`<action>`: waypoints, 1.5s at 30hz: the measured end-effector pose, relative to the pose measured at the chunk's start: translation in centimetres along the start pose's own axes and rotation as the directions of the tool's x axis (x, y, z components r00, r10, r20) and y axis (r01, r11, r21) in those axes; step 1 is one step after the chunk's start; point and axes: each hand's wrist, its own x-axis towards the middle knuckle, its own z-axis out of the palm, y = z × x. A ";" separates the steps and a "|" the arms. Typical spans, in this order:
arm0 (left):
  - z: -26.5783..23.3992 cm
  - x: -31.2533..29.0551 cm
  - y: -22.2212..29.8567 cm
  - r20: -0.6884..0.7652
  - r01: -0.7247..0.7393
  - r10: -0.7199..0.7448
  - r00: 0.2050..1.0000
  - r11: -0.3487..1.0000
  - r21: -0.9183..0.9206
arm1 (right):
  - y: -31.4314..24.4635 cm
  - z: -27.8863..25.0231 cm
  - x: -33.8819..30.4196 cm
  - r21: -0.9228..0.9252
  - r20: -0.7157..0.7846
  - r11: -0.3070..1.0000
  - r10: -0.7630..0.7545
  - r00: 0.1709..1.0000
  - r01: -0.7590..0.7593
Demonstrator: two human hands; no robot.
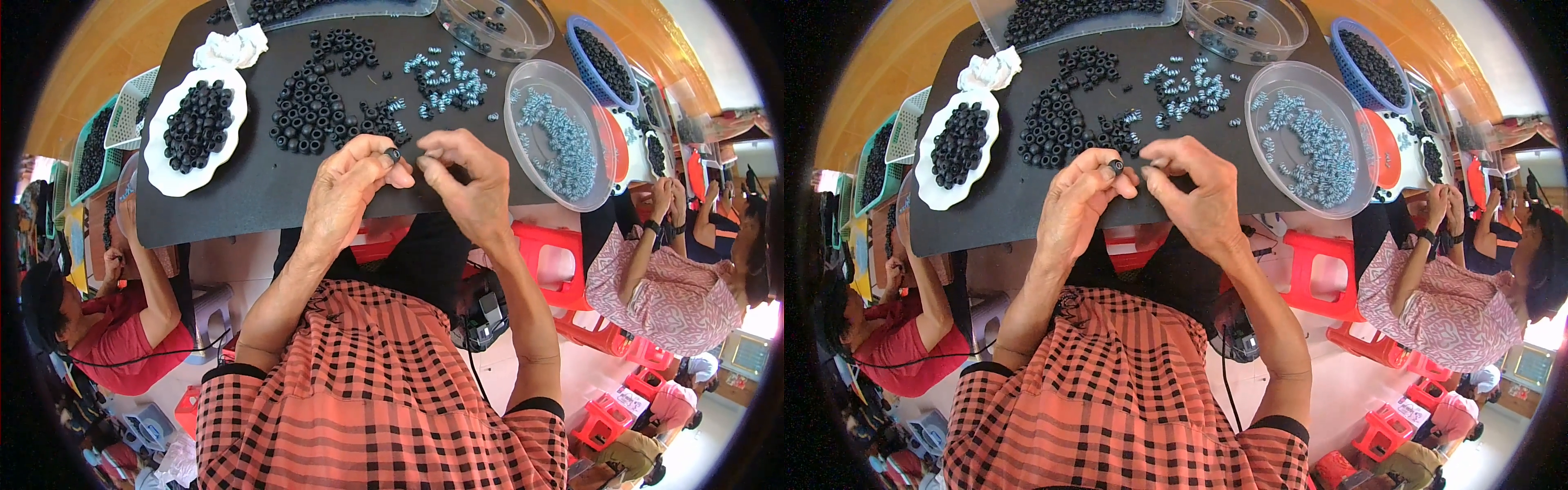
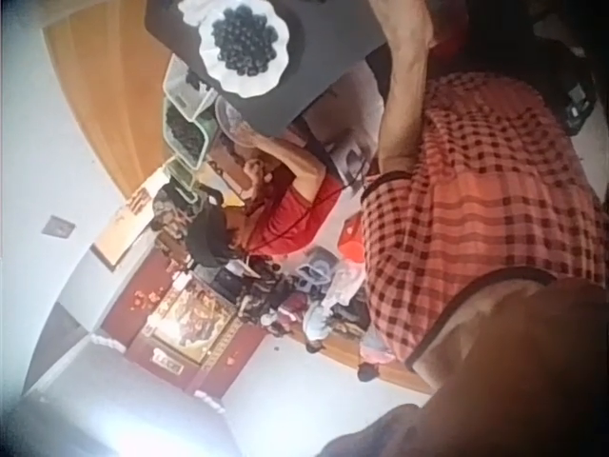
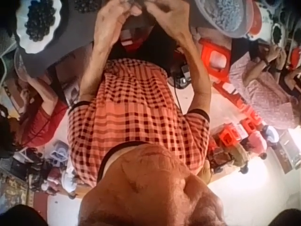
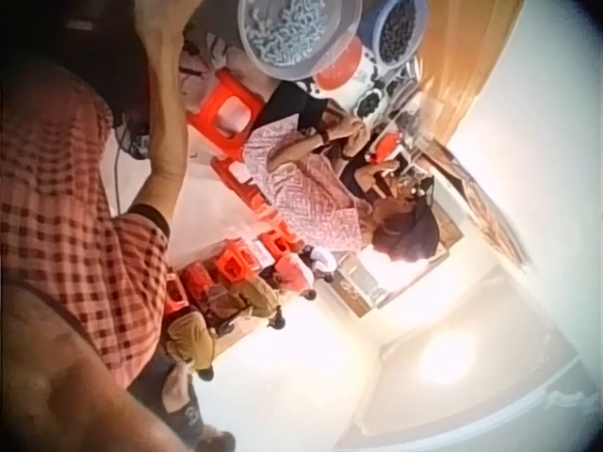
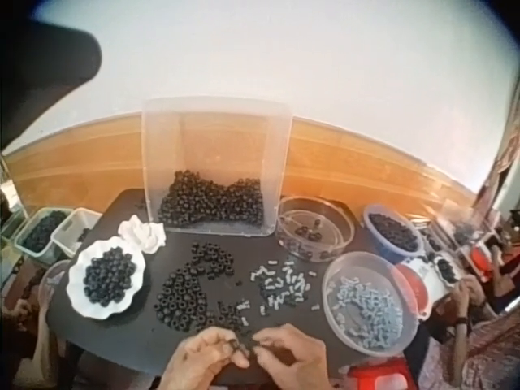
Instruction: Assembling small black components by inserting blue pins.
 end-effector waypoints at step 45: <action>1.9 -0.3 -0.7 -0.045 -0.075 0.101 0.994 0.914 0.399 | -0.2 -0.1 -0.1 0.387 0.062 0.920 0.042 0.997 -0.063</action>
